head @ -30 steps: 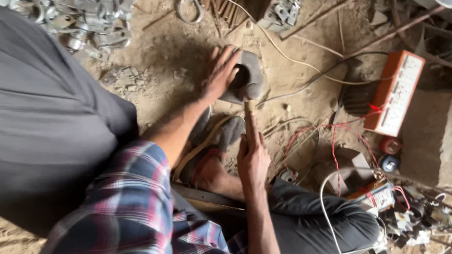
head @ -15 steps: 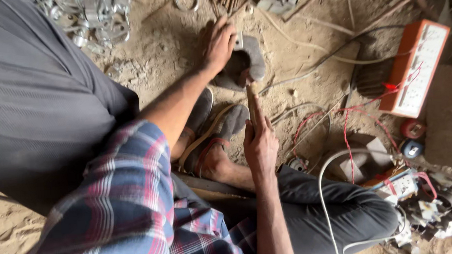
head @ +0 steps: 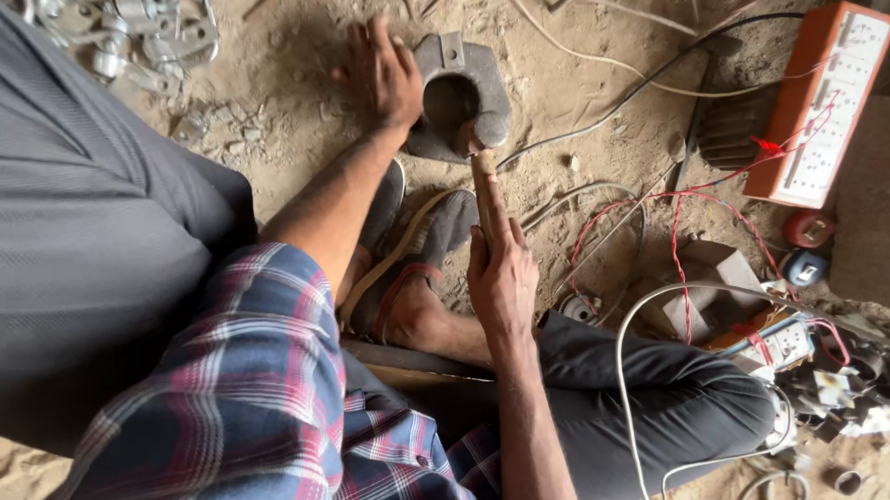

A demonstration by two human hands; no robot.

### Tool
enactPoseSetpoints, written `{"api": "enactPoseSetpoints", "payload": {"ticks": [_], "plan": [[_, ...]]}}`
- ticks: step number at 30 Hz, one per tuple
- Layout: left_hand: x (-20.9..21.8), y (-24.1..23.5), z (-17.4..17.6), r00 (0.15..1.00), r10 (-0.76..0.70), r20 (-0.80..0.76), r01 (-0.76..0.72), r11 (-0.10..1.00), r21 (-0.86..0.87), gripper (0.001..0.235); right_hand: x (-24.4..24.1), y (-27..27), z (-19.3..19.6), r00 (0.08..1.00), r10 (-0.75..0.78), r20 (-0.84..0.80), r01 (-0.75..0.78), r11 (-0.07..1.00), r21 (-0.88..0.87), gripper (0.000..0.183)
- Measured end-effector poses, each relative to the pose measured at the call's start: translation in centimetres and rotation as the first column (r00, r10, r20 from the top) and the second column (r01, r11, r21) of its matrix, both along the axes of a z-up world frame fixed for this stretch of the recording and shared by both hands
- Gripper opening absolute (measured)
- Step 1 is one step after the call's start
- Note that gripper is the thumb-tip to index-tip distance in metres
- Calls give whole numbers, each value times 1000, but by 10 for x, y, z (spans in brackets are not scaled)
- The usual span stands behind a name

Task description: The person is using a hammer to strike a metal component placed inside a hexagonal mold on the ground.

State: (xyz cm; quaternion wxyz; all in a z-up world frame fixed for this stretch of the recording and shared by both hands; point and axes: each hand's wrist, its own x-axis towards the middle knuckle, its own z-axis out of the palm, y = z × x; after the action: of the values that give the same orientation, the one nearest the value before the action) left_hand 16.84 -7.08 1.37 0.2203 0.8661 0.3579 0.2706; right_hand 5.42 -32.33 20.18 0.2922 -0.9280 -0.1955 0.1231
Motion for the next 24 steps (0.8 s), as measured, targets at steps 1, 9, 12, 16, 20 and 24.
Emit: {"api": "enactPoseSetpoints", "payload": {"ticks": [1,9,12,16,20,24], "plan": [[0,-2,4,999,-2,38,1,999,45,39,1,1,-3,999,-13,-38,12,999,-31,61],[-8,-10,38,1000,25,-5,-25,990,-137,51,36,23,11,980,9,200,-30,994,102,57],[-11,-9,46,998,0,63,10,987,-158,57,53,31,20,925,9,380,-71,986,149,53],[-20,-15,66,994,-4,105,17,992,-121,57,61,57,10,864,5,503,-132,967,218,51],[-21,-15,62,997,-32,68,42,987,-153,58,71,78,-20,999,17,44,-12,994,-109,61],[-18,-19,27,979,18,205,-33,997,72,61,79,71,-41,998,56,32,-54,997,-63,53]]}}
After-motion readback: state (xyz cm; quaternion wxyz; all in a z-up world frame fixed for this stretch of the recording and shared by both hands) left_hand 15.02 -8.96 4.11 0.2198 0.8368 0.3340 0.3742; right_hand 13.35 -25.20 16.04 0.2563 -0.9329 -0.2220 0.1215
